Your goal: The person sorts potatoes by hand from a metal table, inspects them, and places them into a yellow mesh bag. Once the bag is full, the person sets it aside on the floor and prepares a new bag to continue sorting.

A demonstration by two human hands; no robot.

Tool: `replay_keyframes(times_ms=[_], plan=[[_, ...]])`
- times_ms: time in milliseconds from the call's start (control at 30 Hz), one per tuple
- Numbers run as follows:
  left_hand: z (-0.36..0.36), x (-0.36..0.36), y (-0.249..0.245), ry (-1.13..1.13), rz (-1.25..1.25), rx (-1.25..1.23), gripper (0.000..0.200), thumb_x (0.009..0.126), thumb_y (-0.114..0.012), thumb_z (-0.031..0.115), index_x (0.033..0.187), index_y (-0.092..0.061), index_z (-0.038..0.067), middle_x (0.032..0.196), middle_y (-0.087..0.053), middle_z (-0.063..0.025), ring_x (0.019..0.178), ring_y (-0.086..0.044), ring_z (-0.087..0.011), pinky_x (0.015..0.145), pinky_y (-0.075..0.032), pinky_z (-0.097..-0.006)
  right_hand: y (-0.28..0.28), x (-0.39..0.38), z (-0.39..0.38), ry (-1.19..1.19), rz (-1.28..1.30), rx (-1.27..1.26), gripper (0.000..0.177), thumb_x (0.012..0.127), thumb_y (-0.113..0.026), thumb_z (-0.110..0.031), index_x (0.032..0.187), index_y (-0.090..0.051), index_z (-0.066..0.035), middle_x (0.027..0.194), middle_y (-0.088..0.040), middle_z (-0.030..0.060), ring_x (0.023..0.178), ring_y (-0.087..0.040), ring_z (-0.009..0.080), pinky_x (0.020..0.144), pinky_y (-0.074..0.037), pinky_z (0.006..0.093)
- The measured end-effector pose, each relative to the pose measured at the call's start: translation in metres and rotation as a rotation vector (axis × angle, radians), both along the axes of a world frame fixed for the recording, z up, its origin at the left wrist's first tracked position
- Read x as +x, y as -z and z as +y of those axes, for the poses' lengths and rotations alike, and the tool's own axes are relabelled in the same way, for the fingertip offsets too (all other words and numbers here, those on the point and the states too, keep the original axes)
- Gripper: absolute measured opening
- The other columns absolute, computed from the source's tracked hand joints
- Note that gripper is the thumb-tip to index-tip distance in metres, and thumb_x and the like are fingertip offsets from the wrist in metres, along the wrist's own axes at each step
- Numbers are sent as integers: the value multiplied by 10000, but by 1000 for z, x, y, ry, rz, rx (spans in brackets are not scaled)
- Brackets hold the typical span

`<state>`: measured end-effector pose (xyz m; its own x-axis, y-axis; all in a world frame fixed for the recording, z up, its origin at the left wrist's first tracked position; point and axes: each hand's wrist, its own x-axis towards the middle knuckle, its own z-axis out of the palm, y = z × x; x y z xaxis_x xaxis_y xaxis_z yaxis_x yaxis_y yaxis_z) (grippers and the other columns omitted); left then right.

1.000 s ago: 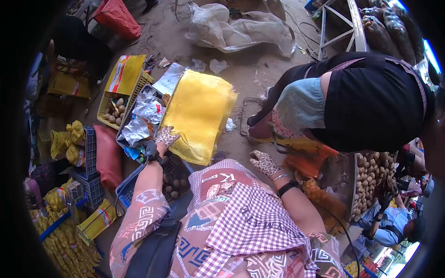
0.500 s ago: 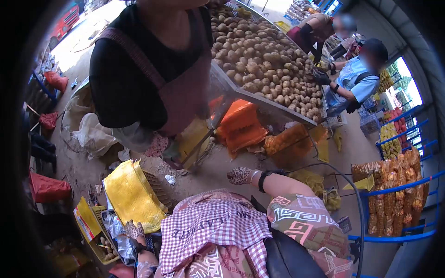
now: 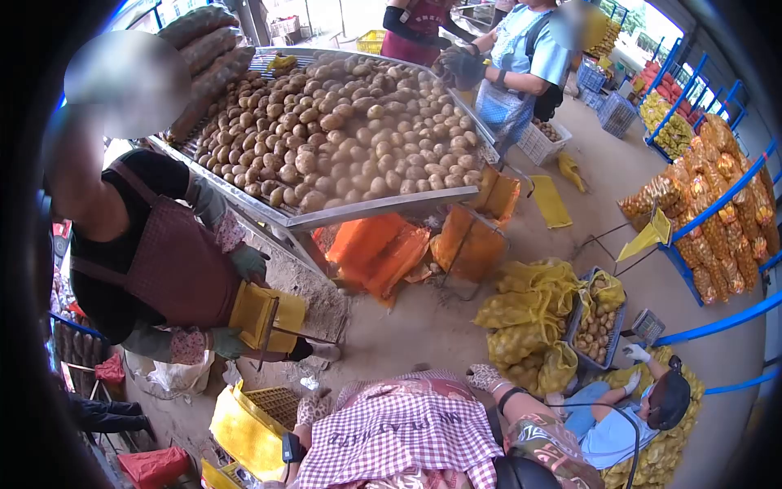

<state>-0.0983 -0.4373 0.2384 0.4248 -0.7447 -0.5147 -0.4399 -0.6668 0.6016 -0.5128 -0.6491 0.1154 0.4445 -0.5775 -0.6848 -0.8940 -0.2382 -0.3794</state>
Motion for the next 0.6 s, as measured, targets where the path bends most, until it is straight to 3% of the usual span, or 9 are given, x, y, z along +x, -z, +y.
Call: replay_keyframes(times_ms=[33,100,167,300,367,500,600], plan=[[-24,-5,-4,20,-56,14,372,894,-545,305,1158,-623,55,1139,-636,-183,1100,-583,-346,965,-440,-403,5,-18,2,95,7,30,358,837,-601,-307,1102,-651,-72,1121,-649,175,1075,-596,341,938,-459,414],[-49,8,30,489,-337,-372,381,873,-577,267,1189,-600,55,1192,-607,-194,1138,-556,-348,993,-421,-409,7,-32,2,196,12,66,363,833,-603,-313,1102,-652,-75,1125,-647,180,1082,-593,344,948,-457,419],[-121,5,29,367,-150,-409,393,830,-628,211,1192,-599,60,1246,-570,-202,1175,-521,-359,1026,-395,-417,-3,-35,-1,331,-52,36,353,841,-607,-307,1101,-649,-72,1127,-646,177,1081,-594,338,947,-459,414],[-206,-8,-7,460,-306,-482,435,791,-664,169,1205,-588,57,1319,-514,-196,1219,-475,-369,1050,-372,-429,-16,-7,-47,418,-130,-86,363,864,-590,-305,1136,-624,-67,1163,-628,182,1133,-565,329,980,-433,421],[-236,-6,-19,430,-373,-521,463,780,-674,177,1212,-579,44,1334,-499,-192,1229,-460,-372,1056,-364,-437,-13,15,-76,355,-224,-302,385,881,-573,-301,1178,-592,-56,1239,-580,184,1185,-518,335,1006,-404,431],[-296,16,-10,388,-358,-603,513,762,-687,147,1243,-552,34,1344,-489,-185,1234,-458,-362,1061,-363,-436,-78,86,-173,84,-490,-742,388,834,-621,-248,1168,-594,-53,1229,-567,172,1166,-506,338,1011,-393,449],[-352,30,-12,411,-445,-583,526,767,-698,150,1256,-545,34,1349,-488,-181,1244,-456,-350,1063,-363,-431,-111,144,-252,82,-528,-877,385,802,-652,-241,1137,-612,-56,1224,-563,157,1165,-499,340,1016,-378,458]])
